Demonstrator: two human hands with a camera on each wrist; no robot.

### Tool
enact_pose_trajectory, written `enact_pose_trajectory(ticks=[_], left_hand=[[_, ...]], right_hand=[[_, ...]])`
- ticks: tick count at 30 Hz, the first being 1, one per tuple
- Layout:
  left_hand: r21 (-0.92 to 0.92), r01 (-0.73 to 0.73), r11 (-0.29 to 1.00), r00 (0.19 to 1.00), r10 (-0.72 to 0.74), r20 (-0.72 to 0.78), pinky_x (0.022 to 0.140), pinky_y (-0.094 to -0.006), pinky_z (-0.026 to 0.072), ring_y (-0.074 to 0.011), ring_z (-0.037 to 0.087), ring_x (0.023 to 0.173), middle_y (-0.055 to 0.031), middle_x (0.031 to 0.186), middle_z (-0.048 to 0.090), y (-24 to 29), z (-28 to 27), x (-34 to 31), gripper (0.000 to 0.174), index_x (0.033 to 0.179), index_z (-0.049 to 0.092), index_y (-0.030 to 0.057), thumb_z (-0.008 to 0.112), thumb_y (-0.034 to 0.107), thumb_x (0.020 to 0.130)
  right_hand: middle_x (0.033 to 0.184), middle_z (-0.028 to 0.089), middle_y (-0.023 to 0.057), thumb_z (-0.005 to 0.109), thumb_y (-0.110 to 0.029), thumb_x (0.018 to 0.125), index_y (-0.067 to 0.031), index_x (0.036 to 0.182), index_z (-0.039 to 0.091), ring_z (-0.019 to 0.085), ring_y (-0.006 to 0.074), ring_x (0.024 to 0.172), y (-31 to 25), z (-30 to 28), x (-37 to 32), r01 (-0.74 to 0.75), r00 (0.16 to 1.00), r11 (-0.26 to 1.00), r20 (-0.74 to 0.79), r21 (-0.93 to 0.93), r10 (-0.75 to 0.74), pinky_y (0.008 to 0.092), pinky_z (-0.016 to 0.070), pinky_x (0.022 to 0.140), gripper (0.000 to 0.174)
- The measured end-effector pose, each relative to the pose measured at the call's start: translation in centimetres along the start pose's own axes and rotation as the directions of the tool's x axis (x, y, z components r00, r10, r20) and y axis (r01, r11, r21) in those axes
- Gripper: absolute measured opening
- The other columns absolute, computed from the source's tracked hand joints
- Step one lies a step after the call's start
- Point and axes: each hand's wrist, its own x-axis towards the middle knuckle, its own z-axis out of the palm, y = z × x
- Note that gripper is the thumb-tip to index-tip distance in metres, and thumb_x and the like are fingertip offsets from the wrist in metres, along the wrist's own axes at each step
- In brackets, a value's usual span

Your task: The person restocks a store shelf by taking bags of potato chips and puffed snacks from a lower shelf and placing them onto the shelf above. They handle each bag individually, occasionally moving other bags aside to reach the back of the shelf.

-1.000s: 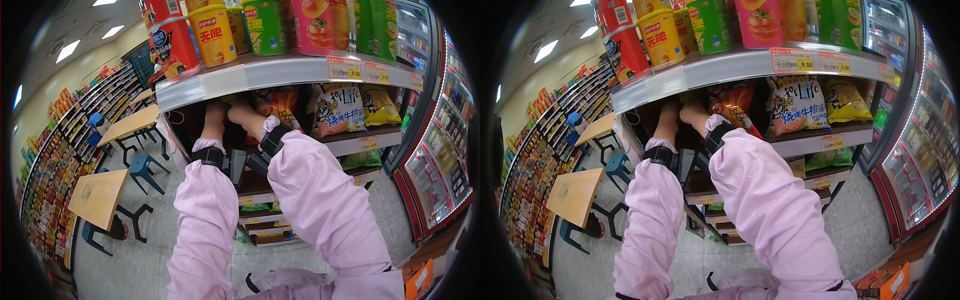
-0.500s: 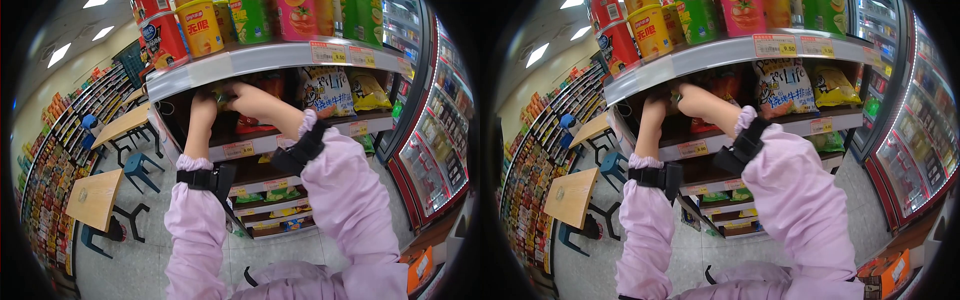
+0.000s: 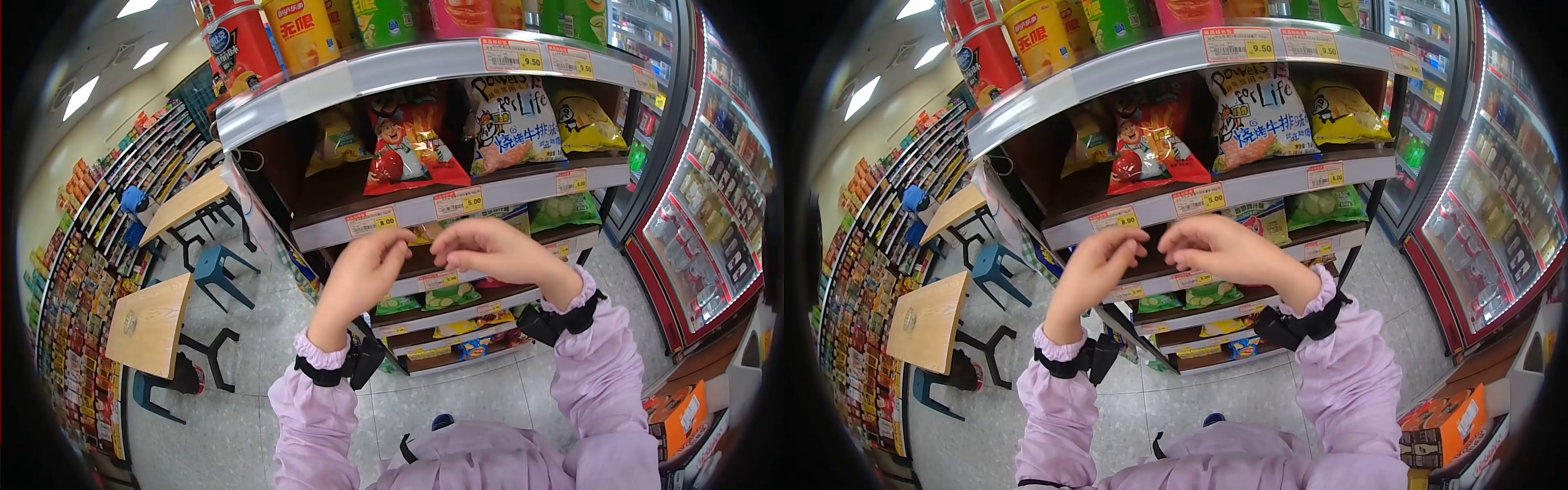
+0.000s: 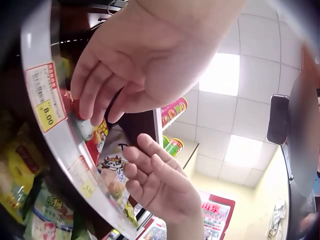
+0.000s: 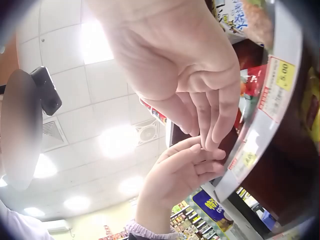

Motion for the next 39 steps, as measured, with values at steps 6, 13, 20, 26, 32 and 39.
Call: enact_pose_trajectory(ticks=[6, 13, 20, 26, 32, 39], left_hand=[[0.126, 0.016, 0.992, 0.994, -0.03, 0.109, 0.07, -0.0361, 0.0478, -0.031, 0.061, 0.08, -0.0164, 0.085, 0.063, -4.9, 4.1, -0.3, 0.023, 0.1, 0.059, 0.0004, 0.053, 0.014, 0.082], [0.49, 0.042, 0.871, 0.998, -0.014, -0.06, 0.078, -0.0448, 0.0458, -0.0426, 0.054, 0.089, -0.0264, 0.101, 0.053, -12.1, 8.1, 3.2, 0.052, 0.116, 0.042, -0.0064, 0.061, 0.023, 0.077], [0.023, 0.128, 0.992, 0.989, -0.126, -0.08, 0.079, -0.0363, 0.0455, -0.0353, 0.057, 0.096, -0.0219, 0.1, 0.059, -16.7, 9.8, 7.3, 0.042, 0.107, 0.051, -0.004, 0.066, 0.022, 0.077], [0.018, 0.046, 0.999, 0.993, -0.044, -0.112, 0.078, -0.0362, 0.0459, -0.0326, 0.058, 0.095, -0.0195, 0.1, 0.059, -18.3, 10.6, 8.0, 0.038, 0.108, 0.052, -0.0018, 0.064, 0.019, 0.079], [0.013, 0.159, 0.987, 0.986, -0.159, -0.049, 0.078, -0.036, 0.0459, -0.0311, 0.058, 0.092, -0.0185, 0.098, 0.06, -15.6, 8.1, 6.8, 0.04, 0.108, 0.052, -0.0012, 0.064, 0.022, 0.078], [-0.085, 0.056, 0.995, 0.983, -0.07, -0.171, 0.075, -0.033, 0.0457, -0.0258, 0.057, 0.081, -0.0148, 0.092, 0.057, -14.2, 7.5, 2.6, 0.053, 0.111, 0.045, -0.0037, 0.071, 0.022, 0.072]], right_hand=[[0.095, 0.062, 0.011, 0.057, -0.006, 0.082, 0.0034, 0.106, 0.054, 0.061, 0.0157, 0.085, 7.6, -0.2, 0.1, -0.05, 0.977, 0.985, -0.213, -0.164, 0.015, 0.0301, 0.0492, 0.075, 0.026], [0.099, 0.057, 0.0256, 0.06, -0.005, 0.073, 0.0067, 0.112, 0.045, 0.058, 0.0394, 0.088, 14.8, -1.3, 3.9, -0.159, 0.82, 0.784, -0.523, -0.6, -0.234, 0.0408, 0.0481, 0.075, 0.044], [0.106, 0.052, 0.0274, 0.063, -0.014, 0.074, 0.0061, 0.105, 0.049, 0.049, 0.0415, 0.102, 16.5, -0.9, 5.4, -0.398, 0.812, 0.68, -0.581, -0.616, -0.052, 0.0429, 0.0424, 0.084, 0.039], [0.103, 0.054, 0.0255, 0.062, -0.015, 0.076, 0.0036, 0.103, 0.051, 0.051, 0.0407, 0.097, 17.2, -1.2, 5.4, -0.366, 0.82, 0.639, -0.56, -0.677, -0.123, 0.0432, 0.0435, 0.082, 0.034], [0.095, 0.058, 0.0206, 0.063, -0.019, 0.075, -0.0009, 0.101, 0.054, 0.056, 0.0379, 0.09, 13.5, -0.8, 5.2, -0.385, 0.83, 0.619, -0.55, -0.685, -0.092, 0.044, 0.0464, 0.074, 0.033], [0.088, 0.061, 0.018, 0.064, -0.028, 0.075, -0.003, 0.098, 0.057, 0.059, 0.0355, 0.083, 10.9, 0.2, 3.8, -0.357, 0.857, 0.65, -0.512, -0.671, -0.059, 0.0438, 0.0477, 0.067, 0.034]])
